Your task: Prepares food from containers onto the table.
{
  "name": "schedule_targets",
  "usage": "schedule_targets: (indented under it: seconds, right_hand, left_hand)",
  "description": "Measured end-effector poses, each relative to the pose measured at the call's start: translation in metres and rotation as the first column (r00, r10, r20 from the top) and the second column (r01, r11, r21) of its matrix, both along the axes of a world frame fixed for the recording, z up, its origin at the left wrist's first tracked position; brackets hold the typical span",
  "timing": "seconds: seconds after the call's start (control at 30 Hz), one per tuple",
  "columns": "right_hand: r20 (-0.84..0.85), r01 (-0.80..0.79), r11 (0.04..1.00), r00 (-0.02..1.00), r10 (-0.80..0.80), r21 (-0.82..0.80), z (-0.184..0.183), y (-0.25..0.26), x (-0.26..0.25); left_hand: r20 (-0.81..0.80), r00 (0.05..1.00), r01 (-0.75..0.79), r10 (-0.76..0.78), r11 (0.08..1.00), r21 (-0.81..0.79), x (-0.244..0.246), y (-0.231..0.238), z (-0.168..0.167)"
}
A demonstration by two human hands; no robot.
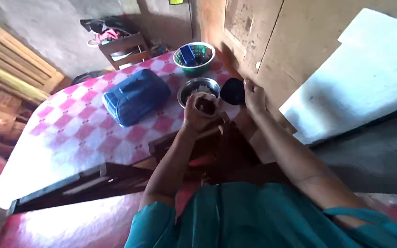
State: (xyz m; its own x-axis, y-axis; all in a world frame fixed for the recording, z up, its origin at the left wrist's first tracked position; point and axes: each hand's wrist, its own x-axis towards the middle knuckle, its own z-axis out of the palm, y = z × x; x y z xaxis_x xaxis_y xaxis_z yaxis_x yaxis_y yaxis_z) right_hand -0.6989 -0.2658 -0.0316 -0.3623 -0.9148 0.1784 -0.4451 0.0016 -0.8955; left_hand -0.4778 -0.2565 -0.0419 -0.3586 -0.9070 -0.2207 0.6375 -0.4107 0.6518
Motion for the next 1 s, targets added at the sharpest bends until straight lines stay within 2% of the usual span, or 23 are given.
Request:
schedule_targets:
  seconds: [0.07,0.1,0.13,0.17,0.2,0.23,0.27,0.3,0.33,0.4,0.47,0.5,0.53,0.57,0.6,0.63,0.7,0.77,0.83,0.9,0.93,1.0]
  right_hand:
    - [0.017,-0.029,0.999,0.999,0.029,0.024,-0.006,-0.025,0.003]
    - [-0.019,-0.038,0.999,0.999,0.038,0.032,-0.006,-0.036,0.006]
    - [-0.077,-0.043,0.999,0.996,0.045,0.033,-0.006,-0.048,0.011]
    - [-0.162,-0.048,0.999,0.985,0.051,0.023,-0.008,-0.06,0.017]
    - [-0.257,-0.061,0.998,0.964,0.063,0.016,-0.012,-0.072,0.023]
    - [-0.347,-0.079,0.997,0.934,0.08,0.017,-0.019,-0.082,0.03]
    - [-0.411,-0.1,0.995,0.906,0.1,0.023,-0.026,-0.089,0.036]
    - [-0.453,-0.116,0.993,0.885,0.113,0.02,-0.03,-0.093,0.041]
    - [-0.478,-0.128,0.992,0.87,0.119,0.013,-0.03,-0.096,0.044]
    - [-0.508,-0.125,0.989,0.858,0.069,-0.077,-0.028,-0.097,0.048]
    - [-0.512,-0.124,0.975,0.859,0.012,-0.187,-0.037,-0.103,0.05]
    - [-0.52,-0.14,0.979,0.853,0.043,-0.15,-0.045,-0.105,0.053]
    - [-0.533,-0.164,0.985,0.838,0.114,-0.046,-0.053,-0.104,0.056]
    - [-0.542,-0.18,0.983,0.823,0.17,0.034,-0.058,-0.106,0.057]
    - [-0.556,-0.18,0.983,0.813,0.175,0.046,-0.061,-0.111,0.059]
    - [-0.561,-0.168,0.985,0.813,0.158,0.034,-0.064,-0.114,0.06]
    - [-0.555,-0.133,0.991,0.825,0.105,-0.01,-0.074,-0.114,0.064]
    - [-0.507,-0.082,0.995,0.861,0.045,-0.051,-0.08,-0.115,0.068]
    - [-0.416,-0.053,0.998,0.909,0.035,-0.033,-0.076,-0.119,0.072]
    - [-0.325,-0.093,0.995,0.941,0.097,0.03,-0.072,-0.126,0.074]
    - [-0.244,-0.111,0.991,0.962,0.126,0.072,-0.071,-0.13,0.076]
    - [0.042,-0.148,0.97,0.989,0.143,0.194,-0.073,-0.139,0.083]
  left_hand:
    - [0.205,0.975,-0.046,0.085,0.981,-0.188,0.011,-0.053,0.001]
    - [0.348,0.923,-0.052,0.167,0.947,-0.315,0.016,-0.079,-0.002]
    - [0.506,0.827,0.011,0.245,0.893,-0.45,0.022,-0.106,-0.008]
    - [0.662,0.677,0.152,0.322,0.819,-0.554,0.027,-0.132,-0.017]
    - [0.778,0.486,0.35,0.397,0.728,-0.59,0.033,-0.158,-0.029]
    - [0.829,0.315,0.529,0.462,0.64,-0.557,0.038,-0.183,-0.045]
    - [0.854,0.192,0.649,0.484,0.59,-0.481,0.042,-0.202,-0.059]
    - [0.866,0.121,0.712,0.486,0.565,-0.417,0.045,-0.214,-0.063]
    - [0.858,0.101,0.736,0.504,0.542,-0.405,0.047,-0.222,-0.059]
    - [0.789,0.179,0.709,0.587,0.479,-0.517,0.046,-0.231,-0.049]
    - [0.762,0.242,0.713,0.6,0.423,-0.559,0.045,-0.239,-0.059]
    - [0.81,0.214,0.757,0.546,0.432,-0.491,0.048,-0.241,-0.074]
    - [0.853,0.189,0.775,0.486,0.459,-0.434,0.052,-0.241,-0.093]
    - [0.88,0.219,0.741,0.421,0.516,-0.431,0.054,-0.244,-0.104]
    - [0.893,0.297,0.658,0.337,0.606,-0.447,0.057,-0.249,-0.103]
    - [0.864,0.44,0.53,0.244,0.706,-0.47,0.062,-0.251,-0.103]
    - [0.648,0.759,0.286,0.061,0.863,-0.416,0.072,-0.248,-0.111]
    - [0.439,0.895,0.22,-0.076,0.932,-0.287,0.078,-0.242,-0.108]
    - [0.33,0.938,0.174,-0.11,0.969,-0.173,0.077,-0.237,-0.099]
    - [0.284,0.954,0.119,-0.095,0.991,-0.067,0.07,-0.231,-0.091]
    - [0.275,0.958,0.103,-0.082,0.993,-0.063,0.065,-0.227,-0.09]
    - [0.335,0.941,0.119,-0.056,0.978,-0.172,0.056,-0.216,-0.086]
